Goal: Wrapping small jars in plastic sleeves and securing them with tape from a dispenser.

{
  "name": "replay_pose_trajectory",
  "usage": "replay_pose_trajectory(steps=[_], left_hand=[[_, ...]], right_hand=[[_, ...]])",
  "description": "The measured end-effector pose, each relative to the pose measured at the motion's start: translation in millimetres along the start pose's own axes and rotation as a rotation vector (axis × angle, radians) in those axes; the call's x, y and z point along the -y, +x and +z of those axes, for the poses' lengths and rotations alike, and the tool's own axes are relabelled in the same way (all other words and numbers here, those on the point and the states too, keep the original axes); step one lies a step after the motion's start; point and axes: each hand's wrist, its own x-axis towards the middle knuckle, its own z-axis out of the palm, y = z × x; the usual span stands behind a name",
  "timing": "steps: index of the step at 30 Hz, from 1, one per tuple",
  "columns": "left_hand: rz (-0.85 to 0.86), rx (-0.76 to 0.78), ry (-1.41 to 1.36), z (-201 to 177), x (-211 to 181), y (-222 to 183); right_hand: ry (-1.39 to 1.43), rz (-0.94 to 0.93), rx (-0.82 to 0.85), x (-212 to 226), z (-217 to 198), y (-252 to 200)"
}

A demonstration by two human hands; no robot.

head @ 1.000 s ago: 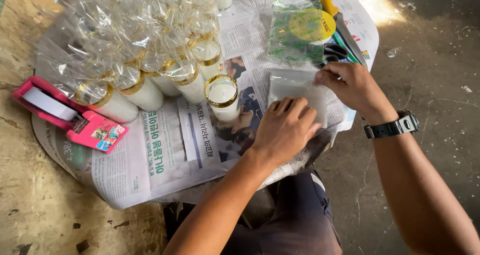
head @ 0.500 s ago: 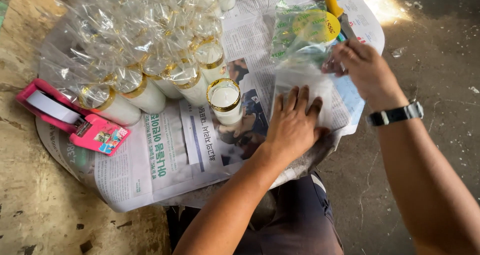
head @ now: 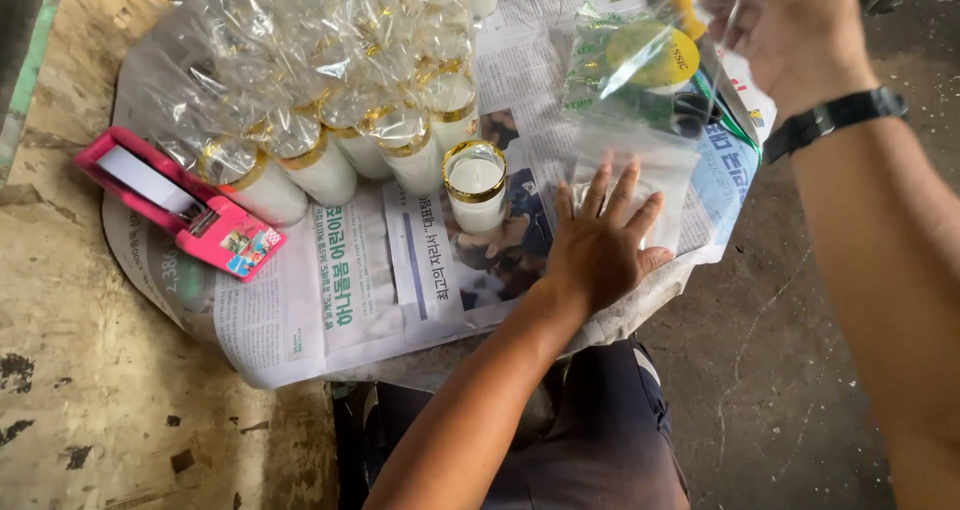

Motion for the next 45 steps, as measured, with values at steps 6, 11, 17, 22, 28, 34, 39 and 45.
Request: replay_pose_trajectory(steps=[6,11,17,22,28,34,39,45], left_hand=[[-0.012,-0.036,0.117,7.1,3.5,3.2],[0.039,-0.118,-0.060,3.4,9.5,0.0],[-0.025,-0.713,-0.641,-85.4,-18.4,-40.5],[0.147,-0.601,-0.828,-90.8,-13.0,-36.9],[0.109,-0.603,-0.910,-120.3,-6.2,-56.9],[0.149,-0.544,-0.685,-126.6,2.6,-65.1],[0.134,-0.653,-0.315,-132.9,7.6,-74.1],[0.171,-0.730,-0.511,-141.1,-44.4,-96.5]], right_hand=[[-0.007,-0.370,0.159,-35.3,-107.8,109.3],[-0.207,-0.671,0.416,-84.8,-228.6,190.4],[0.093,-0.583,0.503,5.4,-53.7,-101.1],[0.569,-0.285,0.792,-26.8,-36.5,-139.2],[0.516,-0.239,0.684,-56.3,-30.7,-137.8],[-0.104,-0.431,0.530,-38.7,-25.2,-154.4],[-0.355,-0.609,0.323,-48.7,-28.5,-158.9],[-0.030,-0.572,0.271,-74.0,-3.0,-176.2]])
